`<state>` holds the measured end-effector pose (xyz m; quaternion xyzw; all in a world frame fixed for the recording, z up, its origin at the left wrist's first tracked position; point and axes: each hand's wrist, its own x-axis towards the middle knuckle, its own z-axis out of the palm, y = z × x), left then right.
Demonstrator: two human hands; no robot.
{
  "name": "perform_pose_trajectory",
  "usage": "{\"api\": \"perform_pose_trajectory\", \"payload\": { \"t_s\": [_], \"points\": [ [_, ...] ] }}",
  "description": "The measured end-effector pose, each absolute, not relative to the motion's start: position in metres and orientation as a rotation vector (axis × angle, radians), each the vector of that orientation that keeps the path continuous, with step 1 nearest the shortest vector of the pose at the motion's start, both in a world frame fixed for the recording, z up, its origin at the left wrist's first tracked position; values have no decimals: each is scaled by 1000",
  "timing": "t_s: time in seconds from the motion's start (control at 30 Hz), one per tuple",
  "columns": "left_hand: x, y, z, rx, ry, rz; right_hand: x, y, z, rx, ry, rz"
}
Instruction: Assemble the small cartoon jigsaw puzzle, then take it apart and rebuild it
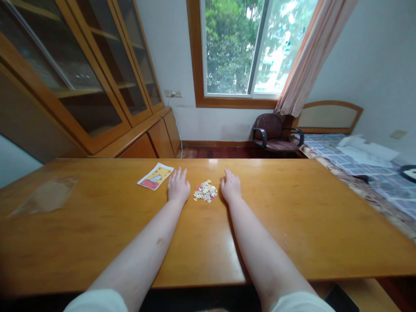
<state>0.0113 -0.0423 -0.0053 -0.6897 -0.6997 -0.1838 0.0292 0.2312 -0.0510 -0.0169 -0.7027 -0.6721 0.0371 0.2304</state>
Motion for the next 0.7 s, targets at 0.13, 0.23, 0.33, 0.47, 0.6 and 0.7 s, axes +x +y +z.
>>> {"api": "perform_pose_trajectory", "payload": {
  "t_s": [0.13, 0.23, 0.33, 0.47, 0.6, 0.7],
  "points": [
    [12, -38, -12, -2108, -2232, -389, 235, -51, -19, -2089, -1914, 137],
    [11, -33, -16, -2174, -2231, -321, 233, -53, -20, -2098, -2040, 173],
    [10, -30, -17, -2286, -2219, -228, 232, -53, -21, -2122, -2118, 237],
    [9, -29, -14, -2372, -2236, -146, 231, -51, -21, -2148, -2159, 287],
    [10, -30, -13, -2372, -2255, -154, 232, -50, -22, -2148, -2156, 275],
    [10, -29, -15, -2373, -2249, -172, 232, -50, -22, -2153, -2153, 282]
  ]
}}
